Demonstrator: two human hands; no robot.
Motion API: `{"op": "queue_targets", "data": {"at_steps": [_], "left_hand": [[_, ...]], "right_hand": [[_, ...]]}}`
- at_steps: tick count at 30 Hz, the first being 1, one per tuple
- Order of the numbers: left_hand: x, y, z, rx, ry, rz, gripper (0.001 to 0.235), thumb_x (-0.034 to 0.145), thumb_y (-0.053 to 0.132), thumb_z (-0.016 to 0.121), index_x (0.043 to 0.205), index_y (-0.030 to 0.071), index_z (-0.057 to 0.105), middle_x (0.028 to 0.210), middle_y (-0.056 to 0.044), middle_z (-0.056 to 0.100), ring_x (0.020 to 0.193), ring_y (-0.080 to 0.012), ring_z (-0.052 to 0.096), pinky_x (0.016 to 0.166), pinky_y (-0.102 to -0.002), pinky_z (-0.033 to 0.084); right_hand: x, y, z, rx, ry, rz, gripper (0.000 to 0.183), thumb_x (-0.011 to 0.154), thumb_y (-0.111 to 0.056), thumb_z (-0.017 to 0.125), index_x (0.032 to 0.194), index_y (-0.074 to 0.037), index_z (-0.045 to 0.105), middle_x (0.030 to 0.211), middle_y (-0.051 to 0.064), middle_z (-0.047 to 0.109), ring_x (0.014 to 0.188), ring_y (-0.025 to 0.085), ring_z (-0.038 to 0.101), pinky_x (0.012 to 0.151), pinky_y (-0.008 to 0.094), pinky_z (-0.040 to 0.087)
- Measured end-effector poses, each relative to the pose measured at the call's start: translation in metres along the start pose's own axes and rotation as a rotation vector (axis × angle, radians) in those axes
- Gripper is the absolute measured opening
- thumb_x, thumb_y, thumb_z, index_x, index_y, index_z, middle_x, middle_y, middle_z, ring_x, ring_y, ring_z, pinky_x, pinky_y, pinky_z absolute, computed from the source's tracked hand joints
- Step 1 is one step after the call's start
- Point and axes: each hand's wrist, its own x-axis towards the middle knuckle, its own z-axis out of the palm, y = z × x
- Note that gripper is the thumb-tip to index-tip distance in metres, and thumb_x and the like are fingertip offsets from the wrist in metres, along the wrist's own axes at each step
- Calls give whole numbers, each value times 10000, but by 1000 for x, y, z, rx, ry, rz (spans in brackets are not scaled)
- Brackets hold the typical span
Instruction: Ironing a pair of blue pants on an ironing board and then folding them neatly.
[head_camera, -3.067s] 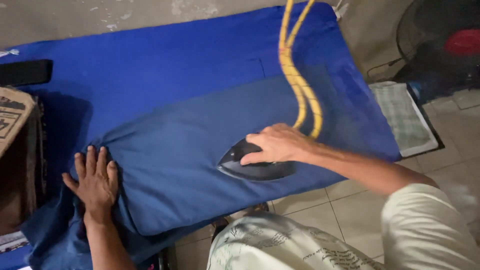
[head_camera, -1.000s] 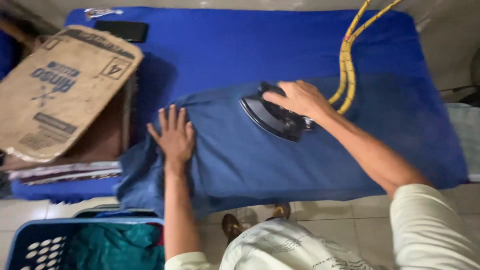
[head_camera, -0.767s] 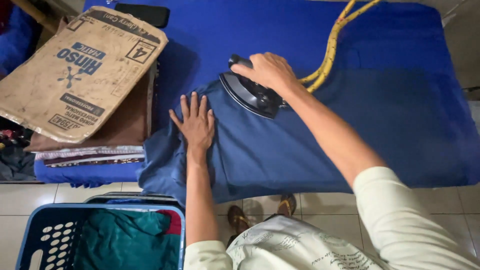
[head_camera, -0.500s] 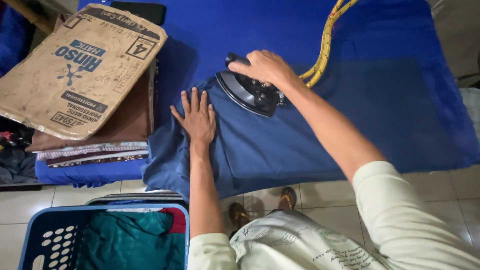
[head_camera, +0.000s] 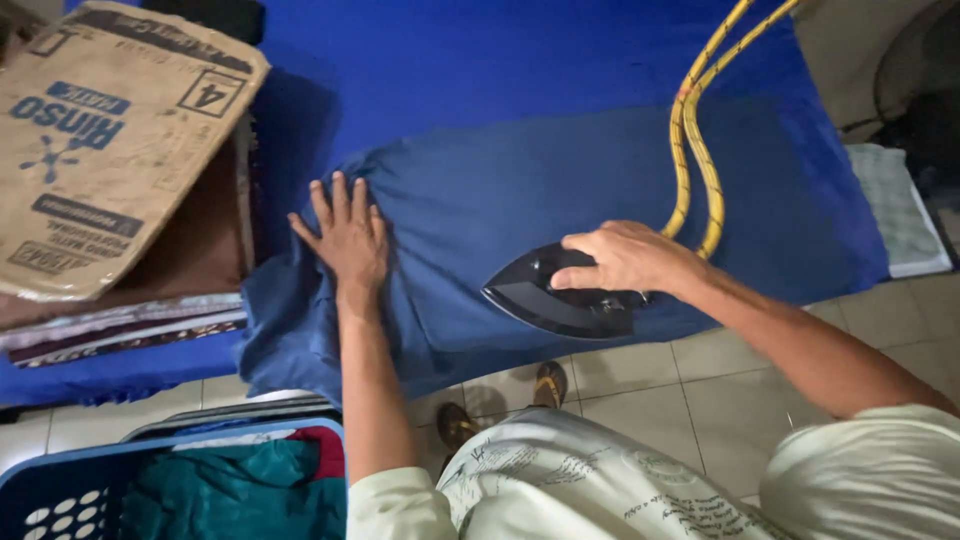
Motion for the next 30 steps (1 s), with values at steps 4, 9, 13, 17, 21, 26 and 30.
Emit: {"op": "queue_targets", "data": {"at_steps": [4,9,13,17,21,26,30], "left_hand": [[0,-3,0,27,28,20,514,1030,343,499,1521,225,594,1681,-45,421,1579,-331,216,1134,-753,48],[-1,-13,4,21,15,76,510,1062,347,486,1542,210,591,1687,-66,438,1585,-344,214,1105,-769,56],[-3,-16,-6,45,86,139,481,1108,331,515,1536,164,657,1660,-133,516,1553,-397,296,1080,-760,102],[-6,-15,-17,27,139,218,466,1179,304,510,1521,75,729,1633,-216,595,1527,-474,389,1063,-761,134],[-8,-13,-22,9,139,243,459,1175,262,553,1562,64,701,1639,-248,595,1532,-494,383,1048,-781,138],[-14,-30,-11,46,177,337,452,1288,232,594,1651,12,749,1688,-331,698,1599,-550,472,1182,-672,17],[-19,-47,3,480,265,308,465,1353,473,545,1717,328,796,1832,13,712,1800,-241,449,1410,-499,-54]], "right_hand": [[-49,19,-6,55,108,236,952,900,-816,452,1331,9,652,1221,314,694,1147,446,689,960,538,553],[-82,96,-12,71,290,468,906,1034,-762,353,1370,35,624,1261,291,684,1168,419,672,1005,526,529],[-99,165,-17,111,382,678,793,1033,-716,335,1076,9,653,927,235,683,875,403,645,789,513,456],[-118,237,-15,232,470,871,719,1049,-699,393,987,-34,659,703,160,648,605,336,619,654,488,453],[-129,302,-15,207,534,870,755,1048,-710,391,1011,-31,719,663,138,679,542,298,628,571,431,467],[-134,354,-27,180,532,934,787,1091,-730,384,1006,-8,684,743,183,705,617,339,668,660,509,479],[-136,391,-33,164,536,947,785,1110,-738,359,982,-20,650,757,170,692,651,330,667,660,516,487]]}}
